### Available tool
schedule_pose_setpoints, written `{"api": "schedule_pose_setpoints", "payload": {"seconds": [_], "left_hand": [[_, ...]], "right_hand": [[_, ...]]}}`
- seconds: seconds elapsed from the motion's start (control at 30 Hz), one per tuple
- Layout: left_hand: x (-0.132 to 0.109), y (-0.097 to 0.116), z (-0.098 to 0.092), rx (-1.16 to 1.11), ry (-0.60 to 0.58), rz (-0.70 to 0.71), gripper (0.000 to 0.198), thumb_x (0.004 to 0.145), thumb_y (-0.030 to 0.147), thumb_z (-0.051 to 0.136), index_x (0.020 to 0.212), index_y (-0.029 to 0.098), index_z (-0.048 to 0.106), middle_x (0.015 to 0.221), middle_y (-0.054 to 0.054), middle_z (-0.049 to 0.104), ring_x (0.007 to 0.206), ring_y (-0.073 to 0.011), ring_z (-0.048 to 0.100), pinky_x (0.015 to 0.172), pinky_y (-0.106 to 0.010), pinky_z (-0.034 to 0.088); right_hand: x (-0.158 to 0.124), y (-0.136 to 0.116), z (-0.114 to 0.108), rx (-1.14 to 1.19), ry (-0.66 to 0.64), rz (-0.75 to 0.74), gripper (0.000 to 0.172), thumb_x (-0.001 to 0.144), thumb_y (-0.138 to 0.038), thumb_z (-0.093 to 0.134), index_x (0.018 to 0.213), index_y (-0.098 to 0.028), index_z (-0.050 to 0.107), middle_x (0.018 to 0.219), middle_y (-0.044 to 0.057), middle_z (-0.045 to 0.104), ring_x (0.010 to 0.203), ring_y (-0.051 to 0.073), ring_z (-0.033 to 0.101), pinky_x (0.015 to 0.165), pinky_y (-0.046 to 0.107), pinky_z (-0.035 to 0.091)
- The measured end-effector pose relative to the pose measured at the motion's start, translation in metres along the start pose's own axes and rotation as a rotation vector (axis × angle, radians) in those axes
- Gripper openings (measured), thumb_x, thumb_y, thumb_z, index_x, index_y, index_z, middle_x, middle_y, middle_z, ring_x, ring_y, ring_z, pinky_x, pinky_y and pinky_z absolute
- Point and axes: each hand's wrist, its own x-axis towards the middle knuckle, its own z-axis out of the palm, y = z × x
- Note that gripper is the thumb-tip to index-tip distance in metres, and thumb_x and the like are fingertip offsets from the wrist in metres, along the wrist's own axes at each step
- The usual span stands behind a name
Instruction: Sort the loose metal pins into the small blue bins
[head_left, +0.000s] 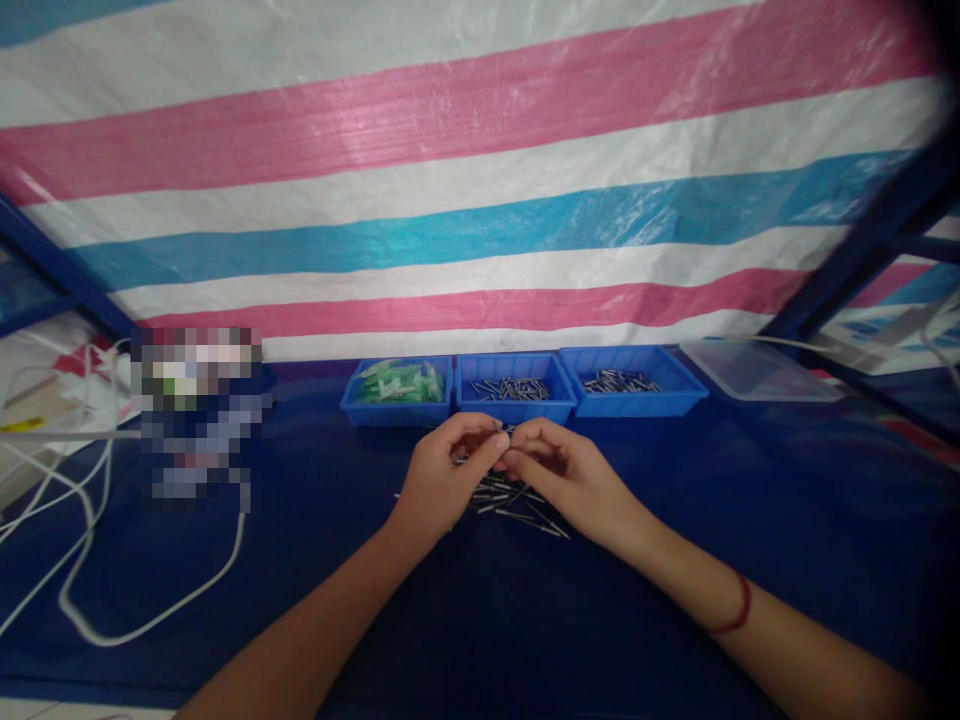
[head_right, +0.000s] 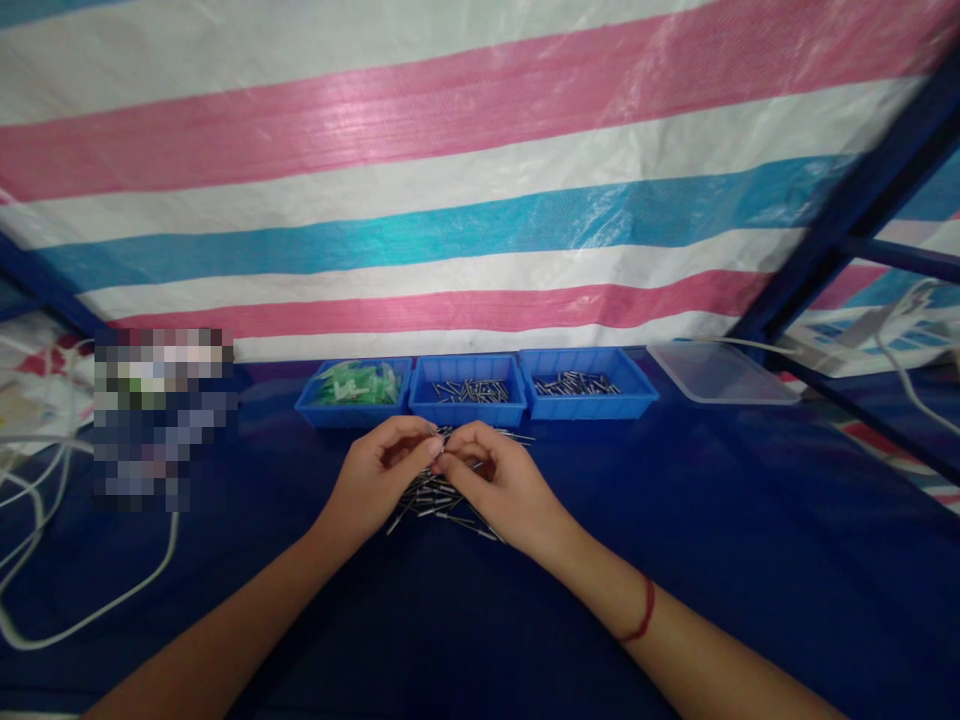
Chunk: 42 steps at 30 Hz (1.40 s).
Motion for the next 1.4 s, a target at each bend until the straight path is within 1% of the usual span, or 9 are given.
{"api": "schedule_pose_setpoints", "payload": {"seconds": [0.27, 0.67, 0.87, 1.0, 1.1, 1.17, 1.23, 1.3, 1.4], "left_hand": [[0.001, 0.006, -0.002, -0.006, -0.015, 0.008, 0.018, 0.083, 0.029, 0.060, 0.094, 0.015, 0.064, 0.088, -0.003, 0.068, 0.081, -0.0145, 0.064, 0.075, -0.024, 0.050], [-0.001, 0.005, -0.002, 0.050, -0.022, 0.039, 0.019, 0.084, 0.029, 0.058, 0.096, 0.017, 0.066, 0.090, -0.003, 0.067, 0.081, -0.0145, 0.062, 0.075, -0.024, 0.047], [0.002, 0.006, -0.005, 0.104, -0.002, 0.113, 0.016, 0.085, 0.028, 0.057, 0.094, 0.017, 0.065, 0.090, -0.003, 0.064, 0.082, -0.0141, 0.059, 0.074, -0.023, 0.045], [0.003, 0.006, -0.007, 0.147, -0.009, 0.126, 0.015, 0.087, 0.027, 0.054, 0.094, 0.017, 0.063, 0.091, -0.003, 0.062, 0.082, -0.0137, 0.058, 0.072, -0.023, 0.045], [0.003, 0.006, -0.007, 0.230, -0.065, 0.165, 0.014, 0.089, 0.026, 0.051, 0.092, 0.016, 0.060, 0.089, -0.004, 0.060, 0.081, -0.0136, 0.057, 0.071, -0.023, 0.045], [0.003, 0.008, -0.008, 0.315, -0.146, 0.231, 0.016, 0.091, 0.026, 0.047, 0.090, 0.016, 0.059, 0.090, -0.004, 0.058, 0.083, -0.0141, 0.056, 0.075, -0.024, 0.045], [0.002, 0.010, -0.010, 0.423, -0.237, 0.291, 0.018, 0.092, 0.027, 0.044, 0.095, 0.016, 0.059, 0.096, -0.006, 0.058, 0.090, -0.0160, 0.056, 0.082, -0.027, 0.044], [0.002, 0.013, -0.013, 0.559, -0.306, 0.308, 0.022, 0.093, 0.029, 0.044, 0.106, 0.017, 0.057, 0.105, -0.007, 0.058, 0.098, -0.0188, 0.054, 0.089, -0.031, 0.042], [0.002, 0.015, -0.021, 0.784, -0.367, 0.292, 0.032, 0.092, 0.036, 0.044, 0.116, 0.018, 0.053, 0.112, -0.008, 0.057, 0.103, -0.0221, 0.052, 0.094, -0.037, 0.039]], "right_hand": [[0.001, -0.002, -0.001, -0.103, -0.034, -0.051, 0.022, 0.083, -0.039, 0.056, 0.087, -0.020, 0.066, 0.077, 0.002, 0.064, 0.068, 0.014, 0.056, 0.066, 0.028, 0.046], [0.001, 0.001, 0.000, -0.138, -0.029, -0.021, 0.021, 0.085, -0.038, 0.055, 0.086, -0.019, 0.063, 0.066, -0.001, 0.059, 0.058, 0.011, 0.053, 0.054, 0.024, 0.041], [0.001, -0.001, -0.004, -0.075, 0.049, -0.002, 0.020, 0.081, -0.038, 0.060, 0.087, -0.018, 0.060, 0.062, -0.002, 0.060, 0.055, 0.011, 0.056, 0.049, 0.022, 0.040], [0.000, -0.001, -0.008, -0.061, 0.114, -0.058, 0.020, 0.080, -0.036, 0.062, 0.090, -0.019, 0.058, 0.060, -0.002, 0.058, 0.055, 0.012, 0.055, 0.049, 0.023, 0.041], [-0.002, -0.003, -0.008, -0.140, 0.181, -0.184, 0.016, 0.080, -0.033, 0.063, 0.088, -0.020, 0.059, 0.073, 0.000, 0.060, 0.058, 0.011, 0.054, 0.051, 0.024, 0.042], [-0.003, -0.005, -0.008, -0.229, 0.207, -0.277, 0.012, 0.080, -0.031, 0.063, 0.085, -0.020, 0.060, 0.085, 0.003, 0.060, 0.065, 0.012, 0.056, 0.054, 0.025, 0.044], [-0.003, -0.009, -0.010, -0.331, 0.209, -0.349, 0.009, 0.082, -0.029, 0.061, 0.084, -0.020, 0.061, 0.087, 0.004, 0.060, 0.070, 0.013, 0.057, 0.058, 0.025, 0.046], [-0.002, -0.015, -0.018, -0.445, 0.239, -0.412, 0.008, 0.084, -0.027, 0.058, 0.085, -0.020, 0.062, 0.083, 0.003, 0.061, 0.070, 0.014, 0.057, 0.060, 0.026, 0.047], [0.004, -0.019, -0.041, -0.664, 0.402, -0.489, 0.011, 0.085, -0.026, 0.056, 0.090, -0.020, 0.063, 0.083, 0.004, 0.063, 0.068, 0.014, 0.057, 0.062, 0.028, 0.047]]}}
